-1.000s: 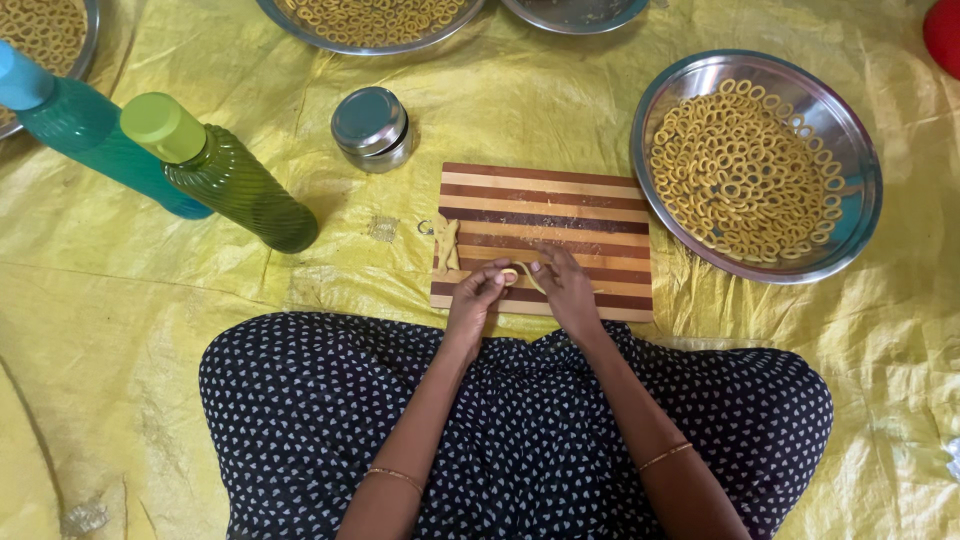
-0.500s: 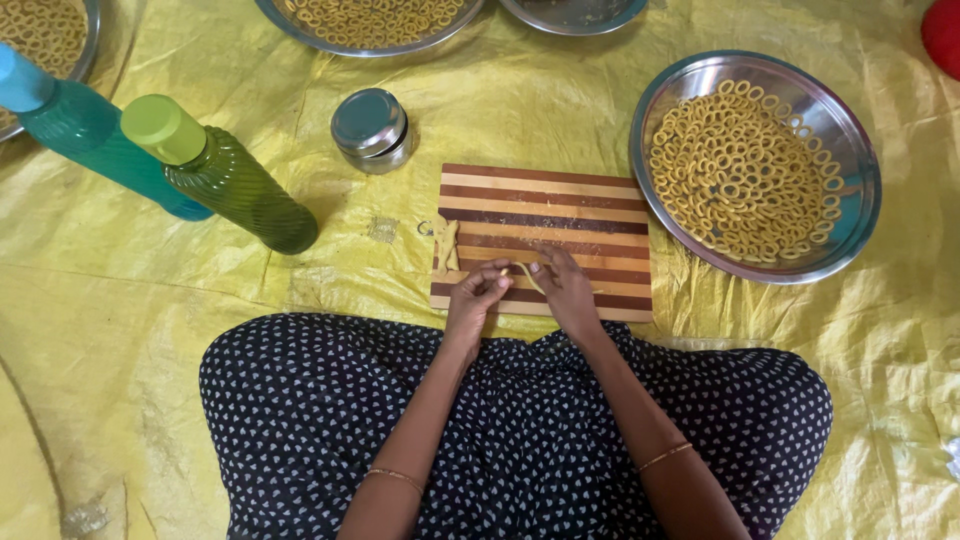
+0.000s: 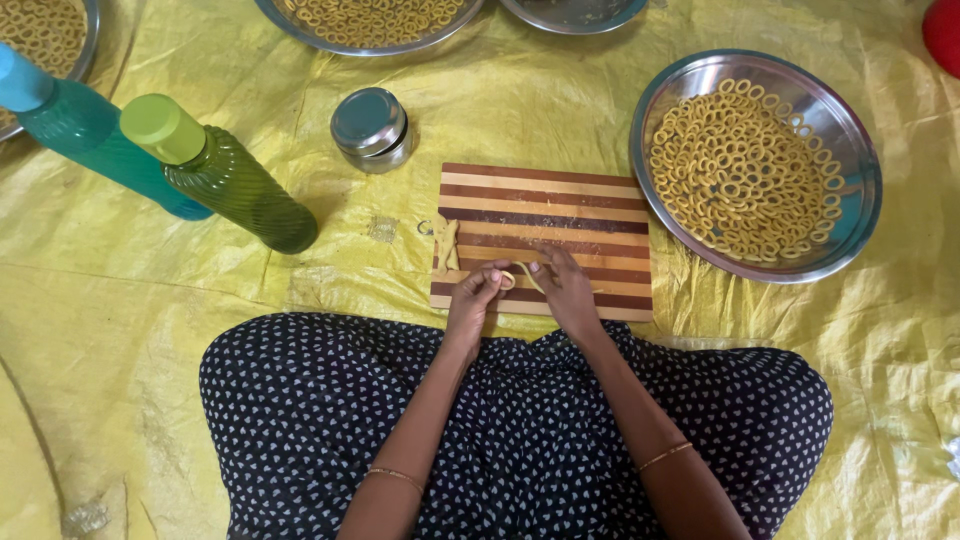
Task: The person rolls small pieces of dough into thin strips on a wooden board, then joins the ends to form rings. The finished rings are placed into a nearby metal bowl. The process is repeated continuously throughout the clip.
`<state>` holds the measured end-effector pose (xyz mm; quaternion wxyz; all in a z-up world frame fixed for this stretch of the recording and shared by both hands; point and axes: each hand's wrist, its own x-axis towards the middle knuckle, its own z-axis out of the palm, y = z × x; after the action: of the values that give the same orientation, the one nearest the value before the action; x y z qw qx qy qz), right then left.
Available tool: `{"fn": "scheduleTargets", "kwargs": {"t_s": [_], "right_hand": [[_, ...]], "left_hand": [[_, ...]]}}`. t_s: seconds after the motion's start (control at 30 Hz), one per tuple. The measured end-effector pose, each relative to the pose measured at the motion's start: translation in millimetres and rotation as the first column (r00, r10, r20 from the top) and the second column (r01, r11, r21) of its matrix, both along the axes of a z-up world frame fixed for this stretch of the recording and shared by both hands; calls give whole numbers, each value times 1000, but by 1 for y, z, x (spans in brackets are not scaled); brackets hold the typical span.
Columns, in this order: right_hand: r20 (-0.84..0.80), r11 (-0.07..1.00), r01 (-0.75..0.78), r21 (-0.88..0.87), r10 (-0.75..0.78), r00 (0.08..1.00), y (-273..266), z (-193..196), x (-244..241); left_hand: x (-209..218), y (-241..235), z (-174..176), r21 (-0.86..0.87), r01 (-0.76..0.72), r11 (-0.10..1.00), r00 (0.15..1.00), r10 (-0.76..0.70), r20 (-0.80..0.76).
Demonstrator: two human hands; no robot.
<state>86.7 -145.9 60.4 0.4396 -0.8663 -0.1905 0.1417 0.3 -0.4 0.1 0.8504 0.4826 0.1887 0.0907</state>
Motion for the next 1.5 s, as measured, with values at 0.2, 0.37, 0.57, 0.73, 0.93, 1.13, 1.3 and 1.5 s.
{"fn": "scheduleTargets", "kwargs": {"t_s": [0.2, 0.37, 0.57, 0.73, 0.93, 1.13, 1.3, 1.5], "right_hand": [[1, 998, -4, -67, 4, 1000, 0, -3, 2], [1, 999, -9, -37, 9, 1000, -1, -6, 2], [37, 999, -20, -36, 21, 999, -1, -9, 3], [34, 999, -6, -45, 7, 999, -1, -8, 2], [17, 1000, -15, -23, 15, 1000, -1, -5, 1], [14, 999, -13, -47, 13, 1000, -1, -5, 2], [49, 1000, -13, -4, 13, 999, -2, -8, 2], [55, 999, -21, -33, 22, 998, -2, -12, 3]], "left_hand": [[-1, 2, 15, -91, 9, 996, 999, -13, -45], [-3, 4, 21, -203, -12, 979, 1000, 7, -23], [-1, 0, 8, 1, -14, 1000, 998, 14, 58], [1, 1, 0, -90, -2, 996, 998, -3, -59], [1, 0, -1, 57, -10, 998, 1000, 9, 21], [2, 0, 3, -6, 20, 1000, 998, -20, -66], [1, -1, 6, 121, 17, 993, 999, -21, 31], [0, -2, 8, 26, 61, 998, 995, -59, -82]]}}
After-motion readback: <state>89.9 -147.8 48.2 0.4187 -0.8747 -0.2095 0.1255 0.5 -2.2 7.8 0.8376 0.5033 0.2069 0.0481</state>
